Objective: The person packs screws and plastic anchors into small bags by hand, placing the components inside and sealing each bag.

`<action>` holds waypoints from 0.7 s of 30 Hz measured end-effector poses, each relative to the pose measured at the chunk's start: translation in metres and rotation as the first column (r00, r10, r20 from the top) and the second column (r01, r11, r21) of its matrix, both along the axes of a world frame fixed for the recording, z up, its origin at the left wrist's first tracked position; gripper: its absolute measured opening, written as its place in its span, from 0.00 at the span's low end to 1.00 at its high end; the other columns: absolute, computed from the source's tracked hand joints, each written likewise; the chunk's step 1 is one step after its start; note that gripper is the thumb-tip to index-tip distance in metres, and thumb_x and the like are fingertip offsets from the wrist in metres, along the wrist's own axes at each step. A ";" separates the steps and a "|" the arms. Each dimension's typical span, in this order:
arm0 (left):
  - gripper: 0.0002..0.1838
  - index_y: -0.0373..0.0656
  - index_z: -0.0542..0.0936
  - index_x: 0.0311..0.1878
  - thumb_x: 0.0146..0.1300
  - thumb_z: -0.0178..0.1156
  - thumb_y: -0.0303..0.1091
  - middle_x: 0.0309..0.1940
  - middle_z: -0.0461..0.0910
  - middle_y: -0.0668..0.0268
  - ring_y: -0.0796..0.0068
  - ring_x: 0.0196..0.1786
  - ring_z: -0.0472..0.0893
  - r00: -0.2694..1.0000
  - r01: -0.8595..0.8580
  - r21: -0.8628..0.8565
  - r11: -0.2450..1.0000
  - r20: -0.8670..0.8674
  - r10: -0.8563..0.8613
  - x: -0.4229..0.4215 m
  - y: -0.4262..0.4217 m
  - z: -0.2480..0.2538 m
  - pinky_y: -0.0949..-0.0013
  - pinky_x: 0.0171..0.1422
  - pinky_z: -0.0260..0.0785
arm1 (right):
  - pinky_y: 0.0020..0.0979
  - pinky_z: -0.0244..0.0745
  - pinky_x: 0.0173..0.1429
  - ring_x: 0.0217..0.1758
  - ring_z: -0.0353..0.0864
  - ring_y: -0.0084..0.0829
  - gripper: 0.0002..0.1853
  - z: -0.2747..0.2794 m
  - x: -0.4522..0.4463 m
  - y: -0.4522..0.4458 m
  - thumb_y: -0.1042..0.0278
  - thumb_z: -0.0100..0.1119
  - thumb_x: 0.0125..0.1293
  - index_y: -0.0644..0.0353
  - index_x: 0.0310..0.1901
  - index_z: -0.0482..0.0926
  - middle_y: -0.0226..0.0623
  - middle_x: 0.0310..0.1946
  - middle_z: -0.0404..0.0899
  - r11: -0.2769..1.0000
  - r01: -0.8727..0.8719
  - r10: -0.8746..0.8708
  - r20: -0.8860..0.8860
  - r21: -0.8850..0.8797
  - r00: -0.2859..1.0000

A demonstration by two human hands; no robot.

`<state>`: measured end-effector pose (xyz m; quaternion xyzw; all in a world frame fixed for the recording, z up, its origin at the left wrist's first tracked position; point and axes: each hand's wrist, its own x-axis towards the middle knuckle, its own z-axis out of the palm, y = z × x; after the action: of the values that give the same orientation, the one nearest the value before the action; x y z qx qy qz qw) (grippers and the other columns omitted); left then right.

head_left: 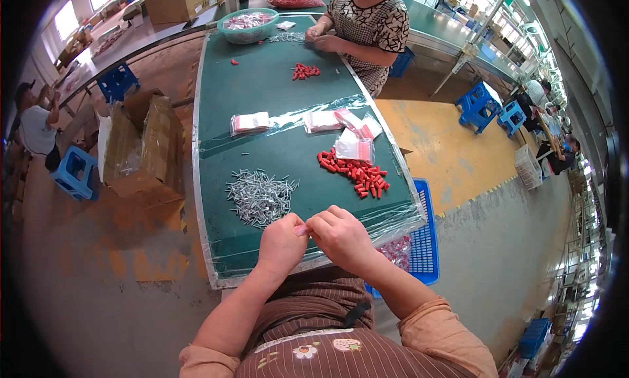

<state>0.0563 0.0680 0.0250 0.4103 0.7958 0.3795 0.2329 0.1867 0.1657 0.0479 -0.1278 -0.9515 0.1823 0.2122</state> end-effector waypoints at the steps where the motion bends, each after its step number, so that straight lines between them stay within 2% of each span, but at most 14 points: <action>1: 0.06 0.38 0.82 0.34 0.59 0.62 0.31 0.28 0.82 0.49 0.50 0.34 0.83 1.000 -0.004 -0.005 1.000 0.008 0.004 -0.001 -0.001 0.000 0.57 0.40 0.75 | 0.35 0.76 0.50 0.43 0.80 0.38 0.11 -0.001 -0.002 0.001 0.76 0.67 0.52 0.58 0.39 0.80 0.36 0.39 0.81 1.000 0.001 -0.001 0.017 0.015 1.000; 4: 0.07 0.38 0.82 0.34 0.59 0.62 0.32 0.28 0.82 0.50 0.50 0.33 0.83 0.999 -0.015 0.006 1.000 0.033 0.015 -0.004 -0.002 -0.002 0.57 0.39 0.75 | 0.35 0.76 0.50 0.46 0.79 0.39 0.11 0.013 0.001 -0.001 0.76 0.67 0.52 0.57 0.38 0.80 0.37 0.44 0.80 1.000 0.013 -0.014 -0.053 -0.007 0.998; 8: 0.08 0.38 0.83 0.36 0.58 0.63 0.32 0.27 0.82 0.50 0.54 0.31 0.83 0.997 -0.018 0.020 1.000 0.081 0.016 -0.003 -0.002 -0.003 0.59 0.39 0.75 | 0.36 0.76 0.51 0.47 0.78 0.40 0.09 0.001 0.003 0.001 0.75 0.67 0.52 0.56 0.36 0.81 0.38 0.47 0.79 0.999 0.004 -0.005 0.017 0.054 1.000; 10: 0.09 0.37 0.83 0.37 0.60 0.64 0.33 0.27 0.83 0.54 0.63 0.30 0.83 0.994 0.009 0.025 1.000 0.109 -0.012 -0.003 -0.003 -0.005 0.63 0.38 0.74 | 0.37 0.76 0.51 0.47 0.78 0.40 0.08 -0.005 0.003 0.002 0.74 0.67 0.53 0.57 0.35 0.81 0.37 0.45 0.80 0.995 0.023 -0.029 0.059 0.097 0.998; 11: 0.09 0.37 0.84 0.37 0.61 0.64 0.34 0.26 0.83 0.56 0.67 0.30 0.83 0.992 0.022 0.027 0.999 0.122 -0.025 -0.003 -0.003 -0.006 0.64 0.38 0.74 | 0.37 0.76 0.50 0.47 0.78 0.40 0.08 -0.010 0.004 0.003 0.74 0.68 0.53 0.57 0.35 0.81 0.37 0.44 0.80 0.998 0.029 -0.032 0.050 0.055 0.998; 14: 0.08 0.36 0.84 0.38 0.63 0.65 0.32 0.27 0.83 0.67 0.82 0.32 0.79 0.920 0.089 0.135 0.987 0.368 -0.134 -0.010 -0.006 -0.002 0.73 0.37 0.72 | 0.37 0.76 0.49 0.46 0.79 0.40 0.07 -0.015 0.007 0.008 0.74 0.69 0.53 0.58 0.34 0.80 0.36 0.41 0.80 0.995 0.040 -0.038 0.017 -0.090 0.999; 17: 0.06 0.36 0.84 0.38 0.64 0.66 0.29 0.29 0.80 0.75 0.89 0.33 0.74 0.858 0.092 0.184 0.979 0.485 -0.171 -0.009 -0.009 -0.002 0.79 0.37 0.68 | 0.35 0.76 0.47 0.44 0.79 0.39 0.07 -0.010 0.010 0.013 0.76 0.69 0.55 0.60 0.34 0.80 0.37 0.38 0.80 0.966 0.041 -0.046 -0.013 -0.255 0.999; 19: 0.04 0.37 0.84 0.39 0.63 0.66 0.27 0.28 0.80 0.76 0.89 0.32 0.73 0.868 0.056 0.192 0.980 0.476 -0.143 -0.012 -0.010 -0.008 0.81 0.36 0.67 | 0.33 0.76 0.45 0.42 0.81 0.38 0.06 -0.010 0.012 0.016 0.77 0.69 0.57 0.61 0.35 0.80 0.37 0.36 0.80 0.949 0.022 -0.031 -0.025 -0.315 0.999; 21: 0.04 0.37 0.84 0.38 0.63 0.66 0.26 0.28 0.79 0.76 0.89 0.31 0.72 0.847 0.013 0.194 0.981 0.520 -0.114 -0.012 -0.010 -0.010 0.81 0.36 0.66 | 0.31 0.77 0.44 0.40 0.82 0.33 0.05 -0.006 0.016 0.017 0.78 0.67 0.59 0.62 0.36 0.81 0.37 0.35 0.80 0.879 0.067 -0.082 -0.012 -0.471 0.997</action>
<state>0.0446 0.0580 0.0149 0.3359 0.6487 0.5412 0.4165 0.2030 0.1822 0.0422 -0.2090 -0.8698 0.4014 0.1967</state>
